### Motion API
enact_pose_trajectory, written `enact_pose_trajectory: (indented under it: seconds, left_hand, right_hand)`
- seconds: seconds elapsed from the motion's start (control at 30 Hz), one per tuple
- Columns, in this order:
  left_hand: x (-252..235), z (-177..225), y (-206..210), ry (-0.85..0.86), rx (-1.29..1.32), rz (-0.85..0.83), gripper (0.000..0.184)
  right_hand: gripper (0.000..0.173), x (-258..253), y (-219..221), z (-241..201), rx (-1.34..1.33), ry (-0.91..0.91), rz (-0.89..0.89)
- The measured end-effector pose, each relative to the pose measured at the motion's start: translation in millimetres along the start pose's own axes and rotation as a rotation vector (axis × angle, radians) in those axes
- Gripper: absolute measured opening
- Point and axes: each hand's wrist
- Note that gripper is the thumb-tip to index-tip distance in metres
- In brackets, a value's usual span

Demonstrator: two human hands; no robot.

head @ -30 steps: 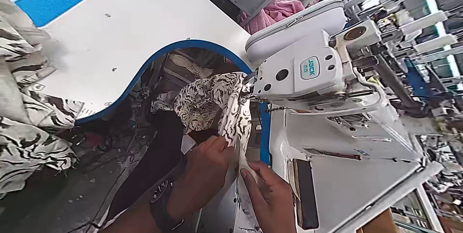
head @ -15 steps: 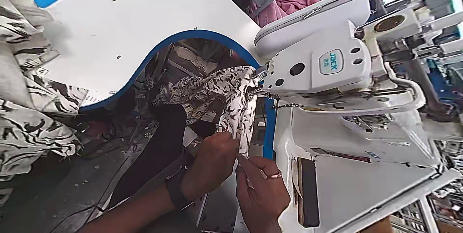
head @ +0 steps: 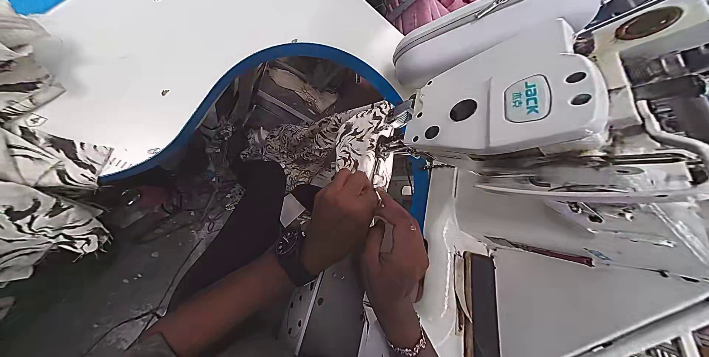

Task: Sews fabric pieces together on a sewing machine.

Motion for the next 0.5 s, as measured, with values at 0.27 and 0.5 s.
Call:
enact_pose_trajectory:
  seconds: [0.27, 0.5]
  left_hand:
    - [-19, 10, -42, 0.059, 0.114, -0.099, 0.020]
    - [-121, -52, 18, -0.708, 0.729, -0.732, 0.057]
  right_hand:
    - [0.037, 4, 4, -8, -0.020, 0.009, -0.063]
    - [0.037, 6, 14, -19, 0.103, -0.124, -0.190]
Point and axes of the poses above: each hand's wrist, its own x-axis away from the middle knuckle, its own y-axis out of the palm, z = x × y, and after that the axes turned 14 degrees about -y, right-handed
